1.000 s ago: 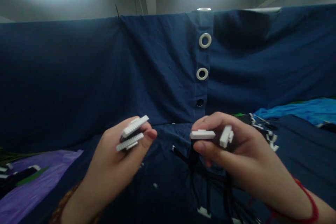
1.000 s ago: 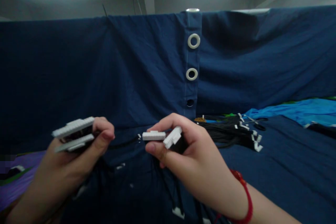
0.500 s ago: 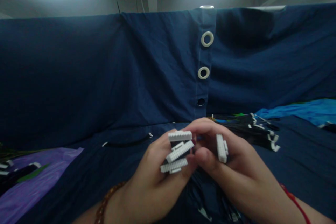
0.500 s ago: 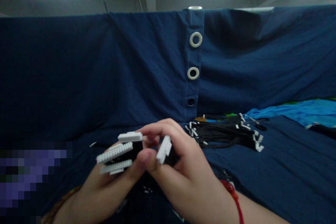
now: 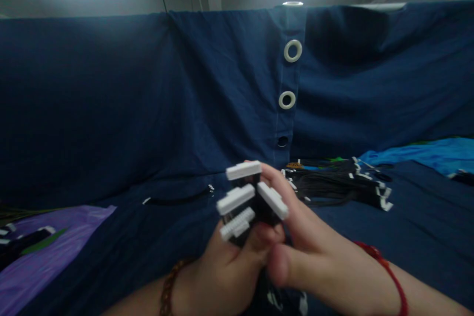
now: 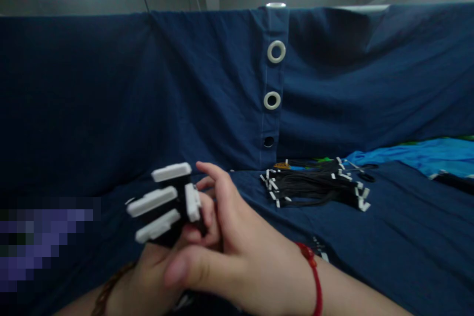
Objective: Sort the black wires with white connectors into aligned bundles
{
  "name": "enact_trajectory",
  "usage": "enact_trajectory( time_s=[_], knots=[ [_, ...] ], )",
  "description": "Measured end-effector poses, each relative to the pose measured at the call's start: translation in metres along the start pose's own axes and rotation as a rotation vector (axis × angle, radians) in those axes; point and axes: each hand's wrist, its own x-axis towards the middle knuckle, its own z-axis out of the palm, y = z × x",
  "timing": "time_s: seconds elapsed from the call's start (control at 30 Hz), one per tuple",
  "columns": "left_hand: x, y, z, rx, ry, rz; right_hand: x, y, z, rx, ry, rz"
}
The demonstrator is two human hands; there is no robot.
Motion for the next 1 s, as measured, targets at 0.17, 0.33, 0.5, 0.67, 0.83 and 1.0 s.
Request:
enact_trajectory(
  time_s=[0.17, 0.33, 0.5, 0.67, 0.83, 1.0],
  knots=[
    [0.009, 0.020, -0.004, -0.400, 0.333, 0.224, 0.010, 0.031, 0.037, 0.589, -0.234, 0.248],
    [0.027, 0.033, -0.048, -0.076, 0.193, 0.092, 0.015, 0.050, 0.043, 0.953, -0.302, 0.273],
    [0.046, -0.005, -0.146, 0.836, -0.277, -0.433, 0.022, 0.042, 0.002, 1.125, -0.089, 0.179],
    [0.041, -0.083, -0.201, 1.227, -0.136, -0.634, 0.023, 0.035, -0.015, 1.195, 0.018, 0.106],
    [0.027, -0.118, -0.205, 1.371, -0.136, -0.635, 0.024, 0.038, -0.015, 1.263, 0.054, 0.237],
    [0.040, -0.095, -0.206, 1.474, 0.027, -0.312, 0.027, 0.048, -0.018, 1.365, 0.033, 0.414]
  ],
)
